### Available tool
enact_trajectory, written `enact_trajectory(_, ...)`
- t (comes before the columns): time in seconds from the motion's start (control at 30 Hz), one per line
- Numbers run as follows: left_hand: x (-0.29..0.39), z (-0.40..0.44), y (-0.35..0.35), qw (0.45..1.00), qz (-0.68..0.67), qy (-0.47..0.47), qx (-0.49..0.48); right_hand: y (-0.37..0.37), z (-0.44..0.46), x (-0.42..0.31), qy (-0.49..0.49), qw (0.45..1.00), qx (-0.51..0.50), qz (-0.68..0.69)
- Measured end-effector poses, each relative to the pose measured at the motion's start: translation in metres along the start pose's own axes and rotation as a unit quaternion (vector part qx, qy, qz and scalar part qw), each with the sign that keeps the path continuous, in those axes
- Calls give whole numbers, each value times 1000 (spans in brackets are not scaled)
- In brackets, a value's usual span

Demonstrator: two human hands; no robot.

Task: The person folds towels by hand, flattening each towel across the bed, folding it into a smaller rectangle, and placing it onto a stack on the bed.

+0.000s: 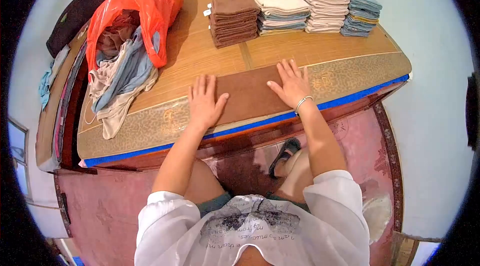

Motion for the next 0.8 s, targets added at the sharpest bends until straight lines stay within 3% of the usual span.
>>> enact_trajectory(0.07, -26, -4, -9, 993, 3, -105, 52, 1, 0, 5, 4, 1000, 8, -5)
enact_trajectory(0.1, -26, -5, -20, 990, 35, -83, 109, -4, -1, 5, 8, 1000, 27, -14)
enact_trajectory(0.2, -30, -6, -20, 991, 1, -112, 68, -16, -7, -16, -20, 997, 70, -33)
enact_trajectory(0.23, -24, -4, -23, 989, -18, -94, 117, -21, -9, -33, -52, 993, 94, -40)
enact_trajectory(0.33, -19, 0, -23, 986, -44, -156, 47, -15, -20, -82, -142, 987, 75, 20)
enact_trajectory(0.37, -17, 1, -26, 987, -58, -100, 114, -8, -23, -95, -165, 983, 76, 40)
enact_trajectory(0.4, -15, 1, -27, 987, -59, -96, 112, -3, -25, -103, -172, 983, 40, 49)
enact_trajectory(0.47, -20, 0, -30, 965, -174, -143, 131, 11, -28, -114, -186, 980, 2, 64)
enact_trajectory(0.53, -26, -2, -35, 970, -150, -119, 148, 11, -27, -117, -184, 979, -4, 84)
enact_trajectory(0.73, -72, -20, -66, 971, -99, -164, 145, 14, -31, -132, -200, 972, -40, 118)
enact_trajectory(0.77, -85, -25, -61, 962, -121, -229, 84, 14, -32, -135, -206, 970, -42, 119)
enact_trajectory(0.8, -83, -24, -65, 962, -118, -230, 85, 13, -32, -139, -214, 969, -42, 120)
Point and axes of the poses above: each hand's wrist, its own z-axis towards the middle knuckle, its own y-axis out of the palm, x = y × z, the point moved 7 cm from there along z, towards the middle knuckle, and after that the axes turned 9 degrees about x, right-handed, at the moved point
